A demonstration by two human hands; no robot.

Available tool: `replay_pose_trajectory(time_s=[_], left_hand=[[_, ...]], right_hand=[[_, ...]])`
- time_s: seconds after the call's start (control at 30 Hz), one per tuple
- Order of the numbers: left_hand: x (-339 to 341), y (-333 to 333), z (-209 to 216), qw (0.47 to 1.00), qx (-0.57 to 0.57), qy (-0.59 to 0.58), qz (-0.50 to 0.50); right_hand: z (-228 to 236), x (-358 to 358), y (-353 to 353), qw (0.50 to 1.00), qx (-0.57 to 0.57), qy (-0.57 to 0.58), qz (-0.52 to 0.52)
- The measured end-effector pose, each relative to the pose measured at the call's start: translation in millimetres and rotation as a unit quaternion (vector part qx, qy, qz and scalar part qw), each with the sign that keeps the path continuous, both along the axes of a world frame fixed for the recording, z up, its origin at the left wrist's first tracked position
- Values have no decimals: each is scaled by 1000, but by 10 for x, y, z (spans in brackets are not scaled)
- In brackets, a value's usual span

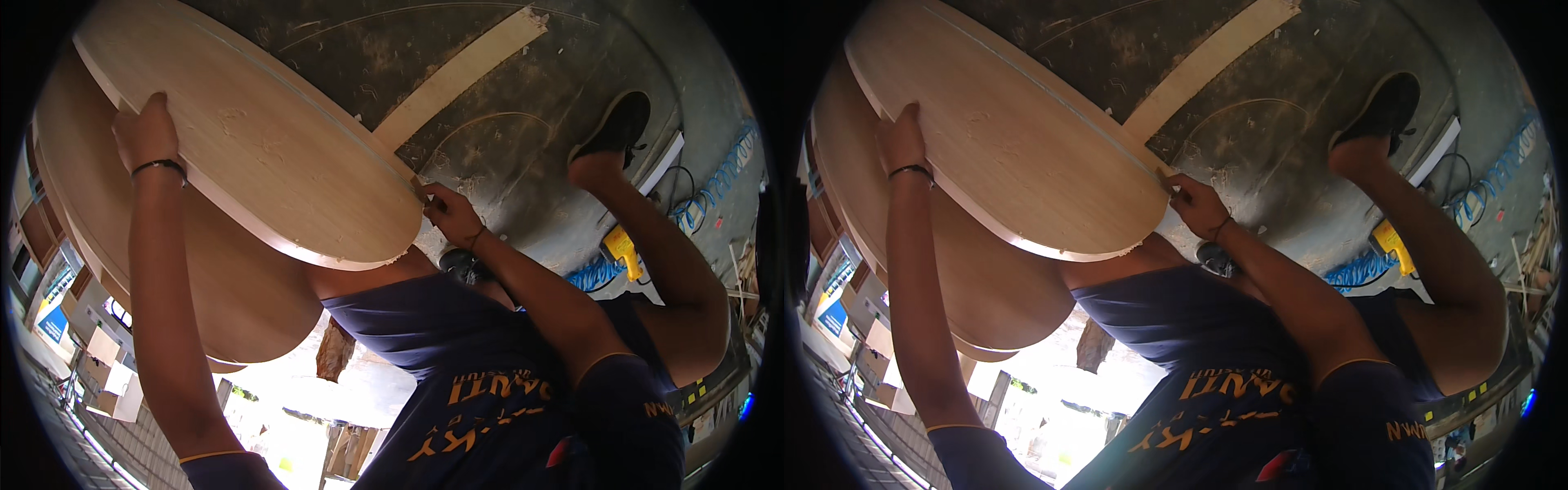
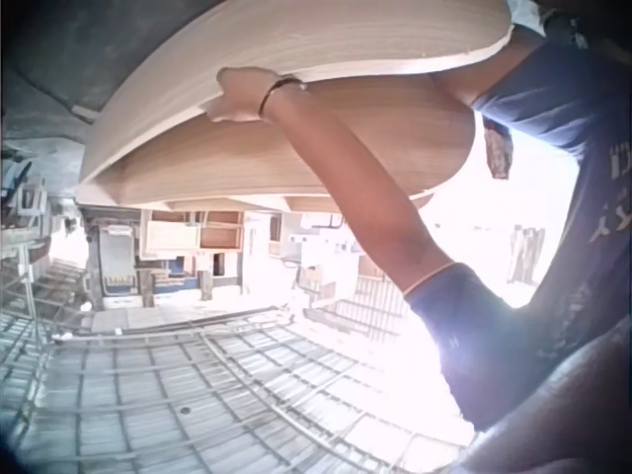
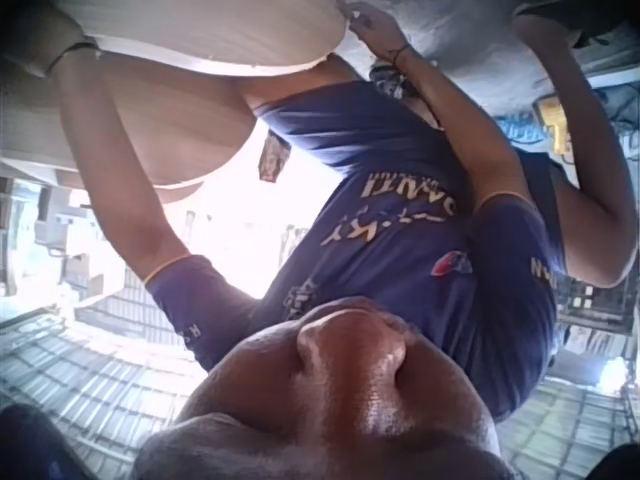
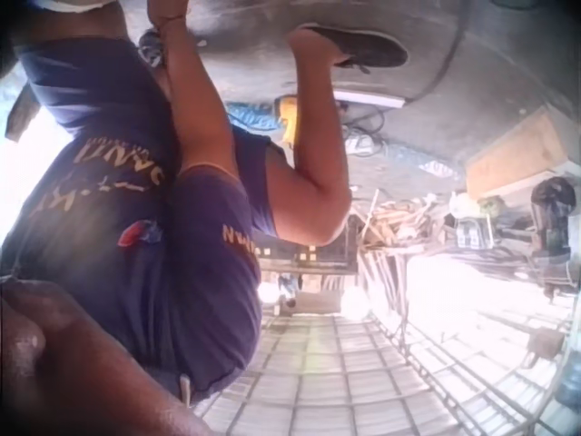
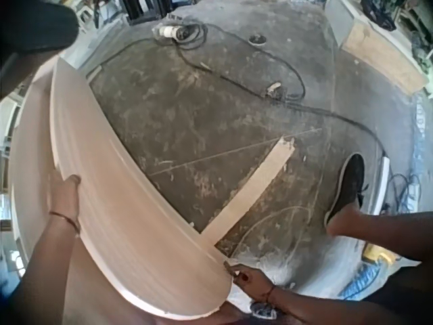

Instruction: The person scrapes the edges of a wooden shelf unit using a small blade to trim excess material along the seams.

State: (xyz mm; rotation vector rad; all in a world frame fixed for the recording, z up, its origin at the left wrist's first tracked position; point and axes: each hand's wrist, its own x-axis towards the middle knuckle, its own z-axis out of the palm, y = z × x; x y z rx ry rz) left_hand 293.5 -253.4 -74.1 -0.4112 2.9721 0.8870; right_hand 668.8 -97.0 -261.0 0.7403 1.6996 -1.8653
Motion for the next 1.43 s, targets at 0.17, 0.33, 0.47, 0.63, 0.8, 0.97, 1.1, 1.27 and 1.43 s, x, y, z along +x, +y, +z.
replay_pose_trajectory(time_s=[0.17,0.33,0.47,0.63,0.8,0.97,1.1,1.27,1.43], left_hand=[[-64,-80,-73,1000,26,10,14],[-73,-134,-99,999,42,1,-1],[-60,-105,-83,1000,25,1,-10],[-53,-69,-44,1000,-29,8,-1],[-77,-96,-64,1000,-7,2,-8],[-90,-153,-88,1000,28,1,-13],[-15,3,-37,1000,-20,0,22],[-90,-99,-97,1000,-26,-10,4],[-60,-82,-47,997,-70,3,11]], right_hand=[[699,-119,-35,996,14,84,-10],[1910,-697,-115,992,26,116,30],[2148,-970,-34,973,10,224,-47],[561,-251,284,993,104,-45,23],[-5,120,-111,997,4,-23,-70],[505,-75,-106,998,33,-37,-40],[1329,-325,-113,998,59,28,-8],[2104,-962,-153,986,11,168,-2],[1730,-984,91,992,17,115,-50]])
